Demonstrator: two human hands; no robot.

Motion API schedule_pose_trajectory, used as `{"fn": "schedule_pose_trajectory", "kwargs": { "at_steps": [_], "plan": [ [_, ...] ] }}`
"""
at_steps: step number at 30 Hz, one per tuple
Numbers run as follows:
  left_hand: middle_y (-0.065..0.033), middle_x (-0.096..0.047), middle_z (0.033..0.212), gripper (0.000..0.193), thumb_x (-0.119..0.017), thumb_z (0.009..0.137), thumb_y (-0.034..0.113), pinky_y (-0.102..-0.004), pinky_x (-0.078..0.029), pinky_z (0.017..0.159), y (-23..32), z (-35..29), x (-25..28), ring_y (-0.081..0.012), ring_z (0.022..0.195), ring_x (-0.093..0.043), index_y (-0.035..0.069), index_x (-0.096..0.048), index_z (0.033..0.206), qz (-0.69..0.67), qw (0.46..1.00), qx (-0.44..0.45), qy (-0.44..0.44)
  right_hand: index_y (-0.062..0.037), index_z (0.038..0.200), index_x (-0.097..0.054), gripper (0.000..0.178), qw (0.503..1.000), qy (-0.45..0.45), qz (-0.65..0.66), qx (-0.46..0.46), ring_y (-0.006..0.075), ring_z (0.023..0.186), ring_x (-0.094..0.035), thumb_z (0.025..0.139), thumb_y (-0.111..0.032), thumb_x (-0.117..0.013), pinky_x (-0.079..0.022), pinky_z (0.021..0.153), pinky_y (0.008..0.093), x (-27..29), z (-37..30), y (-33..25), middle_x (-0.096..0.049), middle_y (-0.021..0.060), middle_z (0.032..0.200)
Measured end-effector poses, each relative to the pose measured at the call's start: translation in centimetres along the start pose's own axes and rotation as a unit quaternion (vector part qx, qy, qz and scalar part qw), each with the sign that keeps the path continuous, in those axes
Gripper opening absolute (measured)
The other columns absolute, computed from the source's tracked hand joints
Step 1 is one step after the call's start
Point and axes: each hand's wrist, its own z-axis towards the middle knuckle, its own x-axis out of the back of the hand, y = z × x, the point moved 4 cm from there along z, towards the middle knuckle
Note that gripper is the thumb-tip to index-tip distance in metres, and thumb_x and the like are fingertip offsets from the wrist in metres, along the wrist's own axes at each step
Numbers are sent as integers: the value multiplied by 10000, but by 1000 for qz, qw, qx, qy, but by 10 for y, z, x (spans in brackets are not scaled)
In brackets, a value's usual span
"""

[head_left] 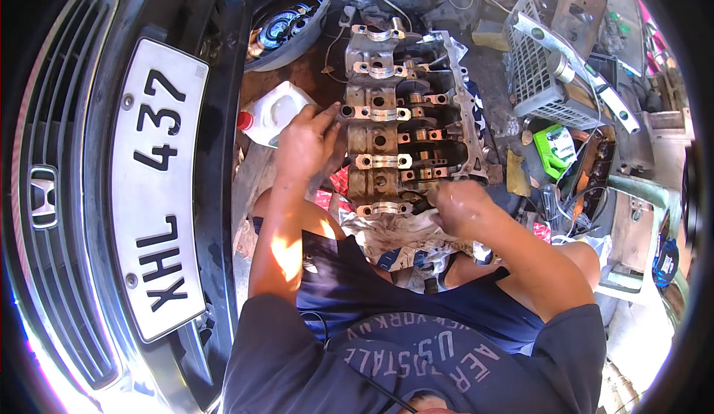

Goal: Repairing and assembling parts of an engine block while seated on the ground.

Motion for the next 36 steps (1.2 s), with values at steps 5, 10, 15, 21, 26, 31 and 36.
{"fn": "schedule_pose_trajectory", "kwargs": {
  "at_steps": [5,10,15,21,26,31,36],
  "plan": [
    [-88,-637,893,303,-696,774,114,-372,-513,652,3,-4,-2,-283,751,-628,123,-689,1078,14,998,-27,60,-24,1129,-567,412,952,296,57,59,335,987,-578,754,-162,-666,-504,788,413,56,26,-18,-574,164,1091],
    [-73,-647,872,292,-700,755,73,-357,-521,642,4,-5,-13,-270,736,-635,110,-698,1044,30,992,-74,102,-20,1234,-519,487,903,414,-8,114,330,986,-556,782,-171,-619,-496,794,419,61,85,-26,-555,149,1072],
    [-77,-654,872,291,-707,732,43,-349,-523,659,2,-4,-13,-271,747,-640,89,-702,1019,4,991,-66,116,-25,1257,-517,514,944,324,-21,49,337,1096,-517,794,-219,-628,-485,882,397,55,101,-36,-521,156,1226],
    [-90,-660,886,302,-694,719,2,-342,-525,676,2,-4,-13,-269,761,-647,74,-700,1012,-29,991,-58,116,-39,1261,-518,493,949,305,-60,55,339,1108,-523,814,-225,-610,-497,867,394,57,103,-33,-526,153,1235],
    [-99,-660,877,287,-690,720,-9,-337,-524,676,2,-3,-12,-270,759,-647,60,-701,999,-50,990,-50,118,-74,1257,-537,458,946,315,-52,57,333,1113,-541,835,-243,-597,-494,883,391,57,98,-32,-531,145,1275],
    [-104,-660,870,246,-698,742,6,-327,-519,675,-2,-4,-12,-269,759,-648,51,-702,984,-76,988,-44,123,-65,1203,-565,396,940,332,14,82,346,1077,-562,834,-208,-586,-486,891,395,61,89,-31,-537,185,1266],
    [-99,-662,871,234,-693,758,-8,-300,-511,657,-6,-3,-19,-228,741,-645,41,-699,987,-116,986,-25,113,-75,1203,-586,415,924,363,108,44,321,1100,-561,820,-228,-635,-485,896,392,65,96,-25,-568,144,1232]
  ]
}}
